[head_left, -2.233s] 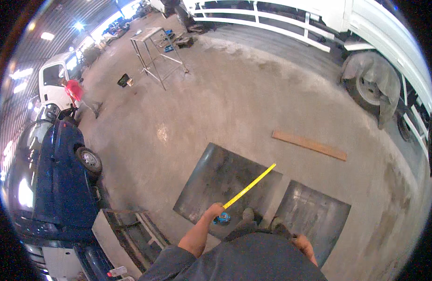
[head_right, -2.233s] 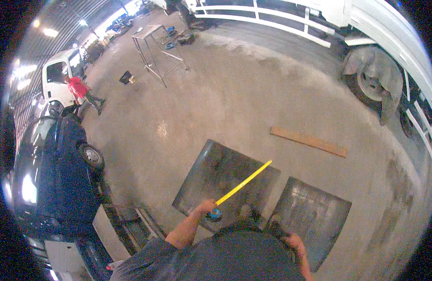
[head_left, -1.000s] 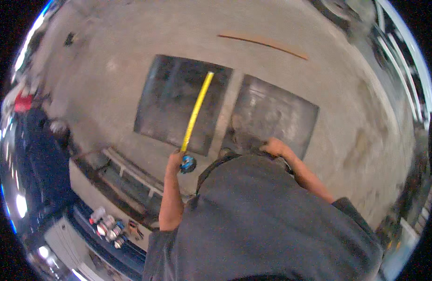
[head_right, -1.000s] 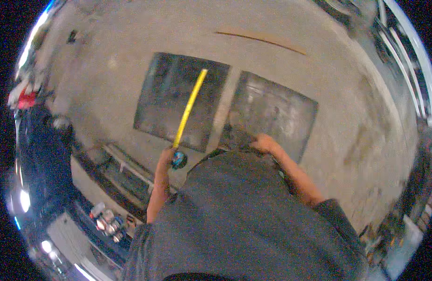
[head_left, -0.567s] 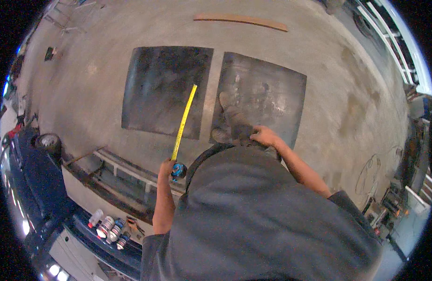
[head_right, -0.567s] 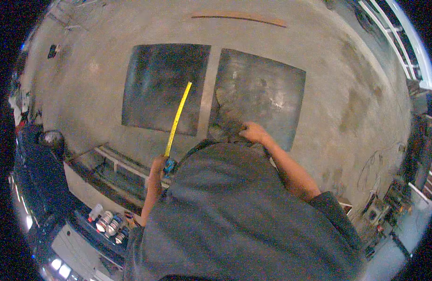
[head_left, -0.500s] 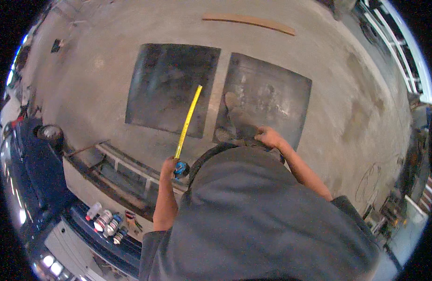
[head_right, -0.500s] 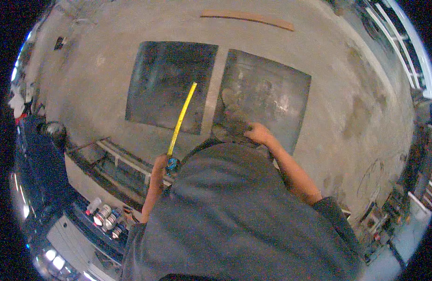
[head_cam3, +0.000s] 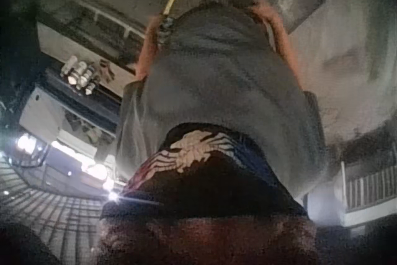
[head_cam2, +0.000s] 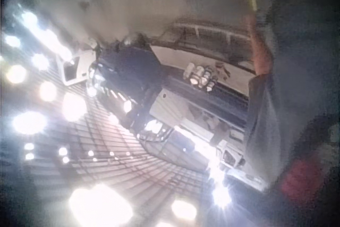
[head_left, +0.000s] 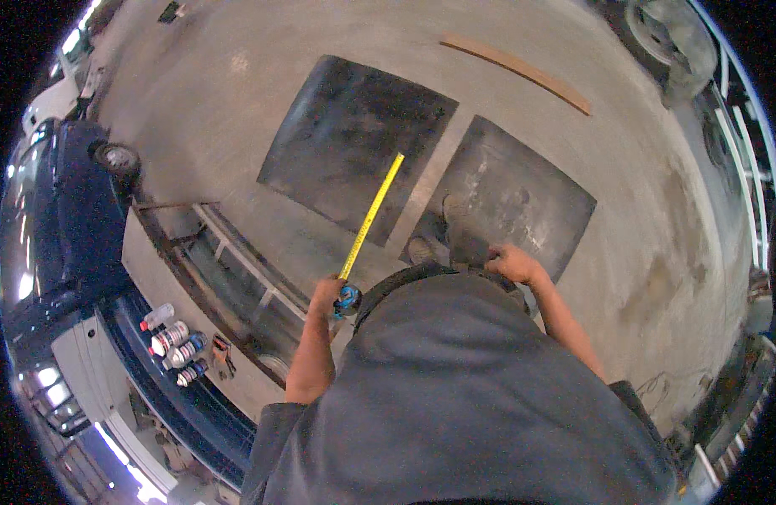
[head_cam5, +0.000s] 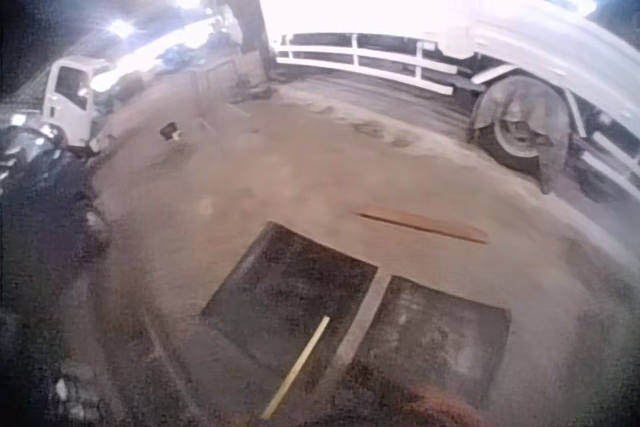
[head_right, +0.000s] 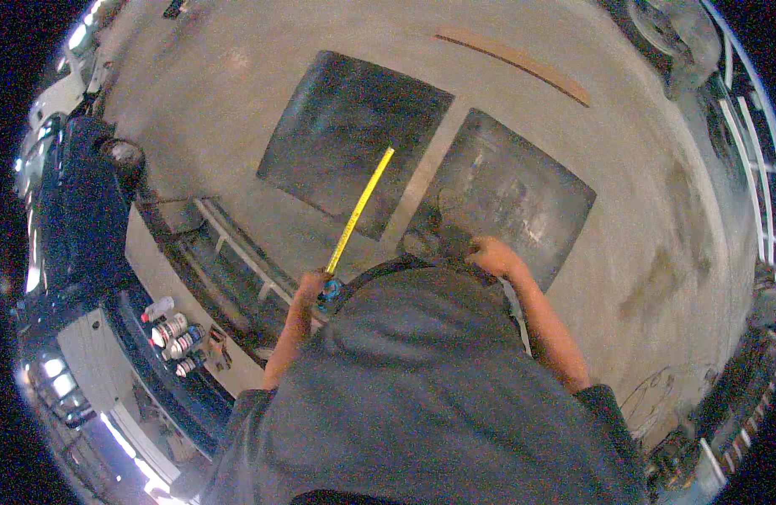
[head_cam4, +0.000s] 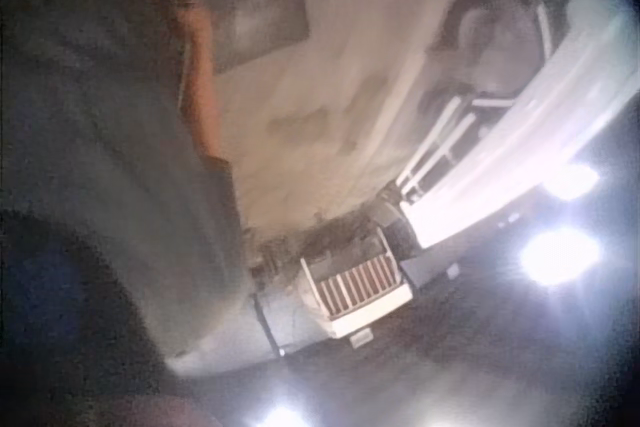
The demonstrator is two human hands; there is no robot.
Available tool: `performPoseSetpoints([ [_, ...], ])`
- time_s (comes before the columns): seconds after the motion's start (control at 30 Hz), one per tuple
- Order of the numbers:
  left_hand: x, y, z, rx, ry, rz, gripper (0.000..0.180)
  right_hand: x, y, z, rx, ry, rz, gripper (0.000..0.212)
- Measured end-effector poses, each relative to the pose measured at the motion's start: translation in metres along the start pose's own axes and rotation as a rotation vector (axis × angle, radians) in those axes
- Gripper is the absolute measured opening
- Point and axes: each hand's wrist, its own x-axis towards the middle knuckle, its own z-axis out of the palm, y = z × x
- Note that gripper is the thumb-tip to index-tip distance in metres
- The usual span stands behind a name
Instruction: The person uses a tape measure to measure the wheel well area of a white car and then measures a large metal sheet on the floor. The person marks the metal sheet with a pencil at measured intervals.
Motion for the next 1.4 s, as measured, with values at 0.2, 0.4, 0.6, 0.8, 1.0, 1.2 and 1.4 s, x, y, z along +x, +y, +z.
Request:
performPoseSetpoints([
  [0.2,0.010,0.034,0.000,-0.091,-0.008,-0.187,0.031,0.018,0.017,-0.042,0.111,-0.066,0.129,0.038],
  [0.4,-0.006,0.076,-0.015,-0.263,-0.054,-0.200,0.028,0.037,0.037,-0.047,0.066,-0.011,0.106,0.044],
  [0.6,0.034,0.126,-0.044,-0.068,-0.160,-0.033,0.027,0.034,0.061,-0.054,0.189,0.087,0.068,0.043],
  [0.8,0.056,0.097,-0.079,0.151,-0.164,0.141,0.029,-0.025,0.040,0.011,0.314,0.296,0.105,0.040],
  [1.0,0.103,0.093,-0.109,0.067,-0.301,0.326,0.030,-0.034,0.030,0.065,0.472,0.430,0.138,0.036],
  [1.2,0.122,0.125,-0.137,0.701,-0.362,0.596,0.028,-0.042,0.033,0.115,0.686,0.532,0.172,0.032],
  [1.4,0.126,0.109,-0.145,0.701,-0.420,0.330,0.028,-0.069,0.024,0.181,0.834,0.703,0.276,0.027],
])
